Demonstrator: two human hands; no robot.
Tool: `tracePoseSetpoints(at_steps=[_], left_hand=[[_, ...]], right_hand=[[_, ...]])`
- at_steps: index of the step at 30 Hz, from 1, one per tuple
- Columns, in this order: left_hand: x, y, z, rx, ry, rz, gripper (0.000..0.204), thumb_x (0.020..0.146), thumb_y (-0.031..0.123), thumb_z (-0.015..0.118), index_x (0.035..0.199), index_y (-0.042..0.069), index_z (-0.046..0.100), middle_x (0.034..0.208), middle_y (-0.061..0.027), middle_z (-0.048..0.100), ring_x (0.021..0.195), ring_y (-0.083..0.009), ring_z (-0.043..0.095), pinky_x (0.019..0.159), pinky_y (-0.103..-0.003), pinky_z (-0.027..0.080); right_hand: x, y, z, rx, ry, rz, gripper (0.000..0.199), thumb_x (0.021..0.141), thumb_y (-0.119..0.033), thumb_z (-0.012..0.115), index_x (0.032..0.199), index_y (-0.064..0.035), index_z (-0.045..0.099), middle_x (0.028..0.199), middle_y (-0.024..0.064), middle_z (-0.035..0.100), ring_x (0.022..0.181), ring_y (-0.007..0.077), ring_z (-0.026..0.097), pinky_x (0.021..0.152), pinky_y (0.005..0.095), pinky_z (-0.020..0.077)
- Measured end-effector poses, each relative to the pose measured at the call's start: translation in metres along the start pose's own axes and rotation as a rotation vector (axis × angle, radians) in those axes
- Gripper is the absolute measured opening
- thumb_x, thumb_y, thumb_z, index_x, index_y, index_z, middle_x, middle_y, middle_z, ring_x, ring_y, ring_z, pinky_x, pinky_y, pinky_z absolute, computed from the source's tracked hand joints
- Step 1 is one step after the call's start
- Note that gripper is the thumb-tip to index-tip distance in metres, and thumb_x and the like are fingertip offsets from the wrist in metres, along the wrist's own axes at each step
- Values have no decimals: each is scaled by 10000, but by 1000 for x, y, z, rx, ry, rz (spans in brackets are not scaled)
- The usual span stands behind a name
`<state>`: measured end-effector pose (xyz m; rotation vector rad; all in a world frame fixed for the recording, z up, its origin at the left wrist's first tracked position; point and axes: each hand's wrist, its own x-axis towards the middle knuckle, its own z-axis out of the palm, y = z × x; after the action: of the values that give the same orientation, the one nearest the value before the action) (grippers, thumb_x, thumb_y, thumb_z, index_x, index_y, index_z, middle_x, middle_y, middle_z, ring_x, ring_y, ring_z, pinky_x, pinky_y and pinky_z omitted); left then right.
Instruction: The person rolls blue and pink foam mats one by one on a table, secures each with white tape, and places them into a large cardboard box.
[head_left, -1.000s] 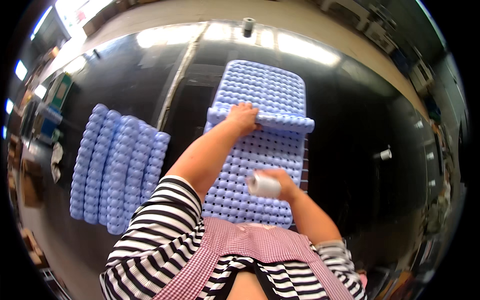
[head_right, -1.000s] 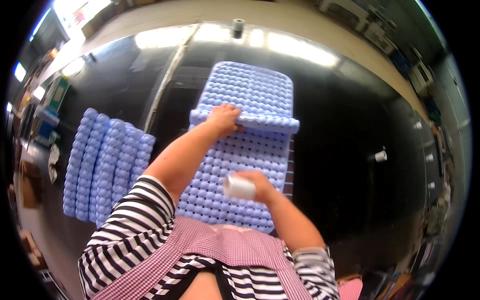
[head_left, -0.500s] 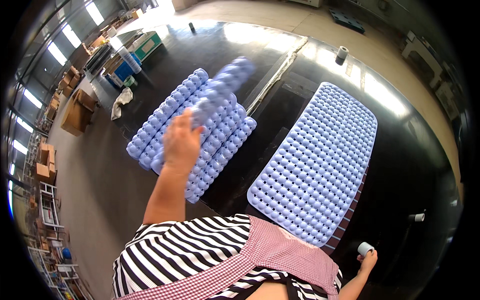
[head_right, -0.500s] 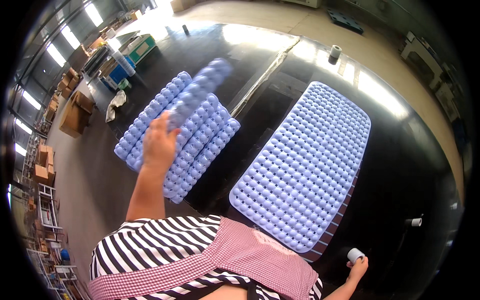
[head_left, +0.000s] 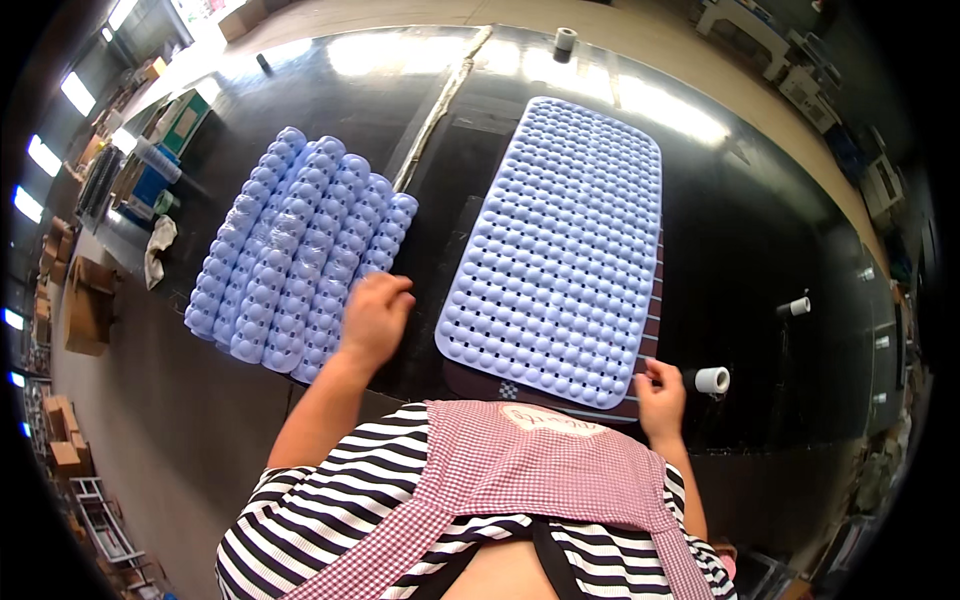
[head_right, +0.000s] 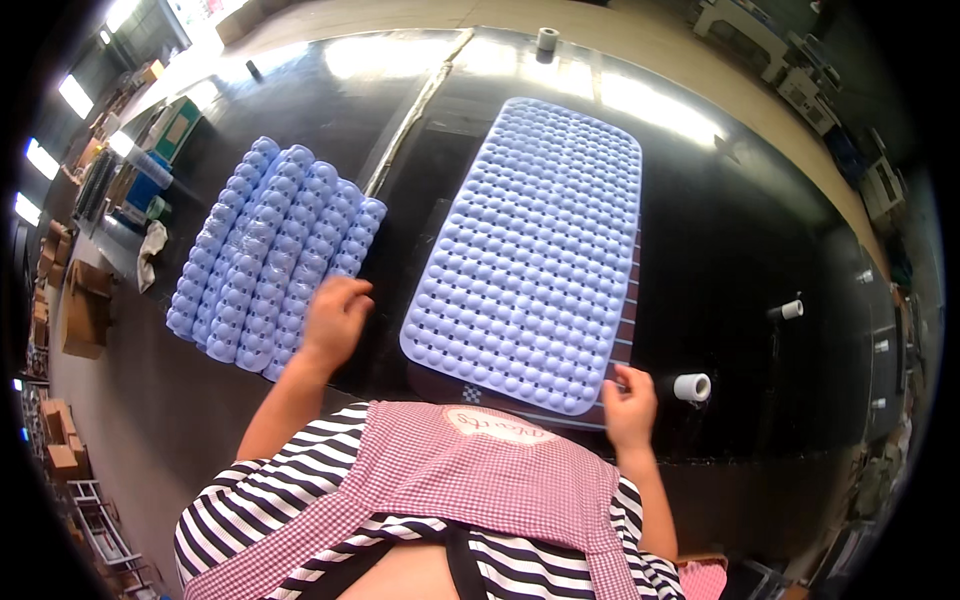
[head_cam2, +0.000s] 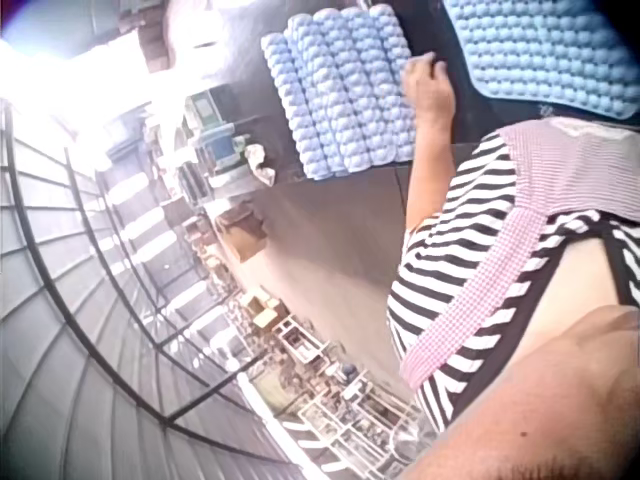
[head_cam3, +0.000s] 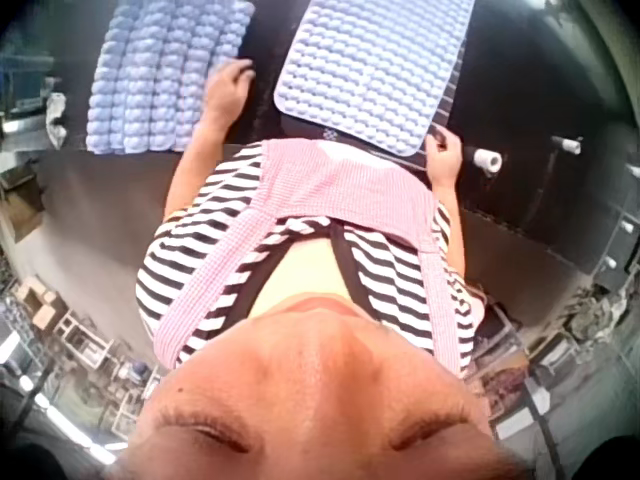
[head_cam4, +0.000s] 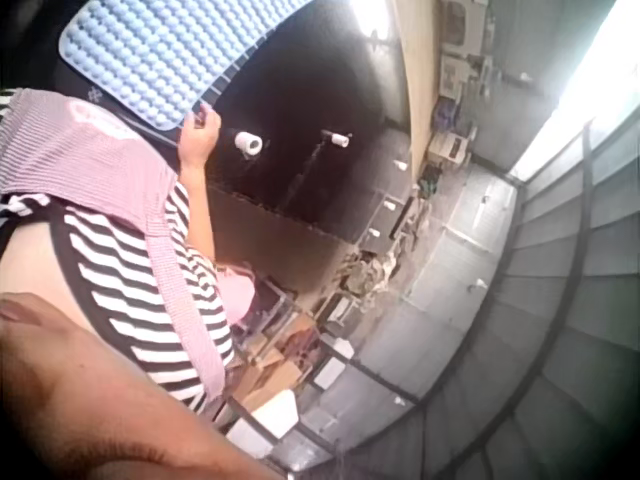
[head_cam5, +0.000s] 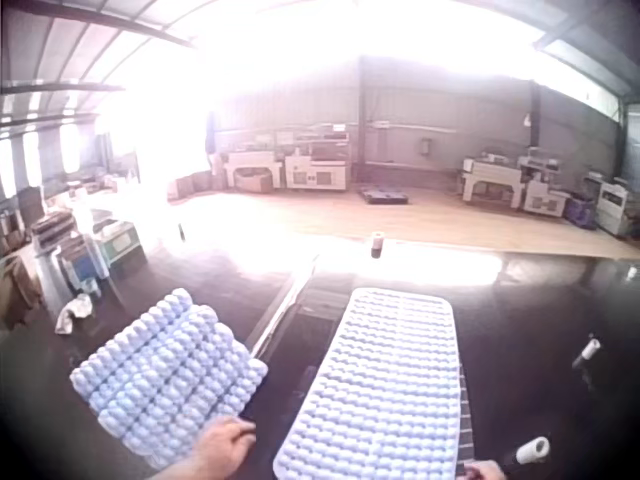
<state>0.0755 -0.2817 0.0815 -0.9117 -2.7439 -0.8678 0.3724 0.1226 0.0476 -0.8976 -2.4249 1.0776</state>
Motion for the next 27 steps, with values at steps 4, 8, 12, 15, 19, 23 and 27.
tracePoseSetpoints(at_steps=[4,8,12,15,19,23,27], left_hand=[[-25,21,86,-236,-119,-232,484,884,181,748,1306,-16,614,1170,-175,597,991,-324,614,911,-405,496],[-22,14,100,-467,-30,-412,462,863,127,770,1275,-36,637,1095,-155,628,903,-246,667,833,-355,548],[-10,19,83,-392,-120,-349,333,821,93,807,1120,-20,712,986,-116,670,855,-218,677,789,-342,556],[-12,22,83,-266,-153,-252,360,814,85,816,1144,-2,700,975,-87,668,803,-178,660,736,-325,548],[-16,24,93,-485,-92,-375,525,825,91,822,1293,4,599,931,-65,655,738,-135,631,685,-279,528],[-5,10,96,-814,-321,-668,429,894,110,754,1270,-31,601,956,-61,703,770,-123,640,692,-289,529],[64,49,58,-1238,-637,-668,313,999,167,597,1269,10,620,1105,-86,717,945,-211,723,837,-377,600]], right_hand=[[-21,13,43,91,24,124,665,880,-45,727,1489,9,467,1442,170,509,1294,253,537,1033,354,489],[-10,3,52,543,106,393,622,862,-29,758,1432,23,515,1340,157,568,1184,215,596,946,320,530],[0,14,34,309,36,275,564,830,-50,805,1346,40,596,1034,89,659,915,156,651,807,306,560],[-3,11,35,306,24,230,580,848,6,780,1379,68,555,1007,55,630,845,114,624,777,247,540],[-11,-2,44,500,116,306,419,851,4,785,1216,78,595,955,77,654,807,111,632,715,244,533],[-5,-8,39,635,-141,456,272,897,-67,765,1120,38,648,939,85,700,786,139,664,659,275,529],[38,-1,15,795,-288,404,239,955,-71,694,1174,20,663,1043,112,736,883,192,706,791,347,581]])
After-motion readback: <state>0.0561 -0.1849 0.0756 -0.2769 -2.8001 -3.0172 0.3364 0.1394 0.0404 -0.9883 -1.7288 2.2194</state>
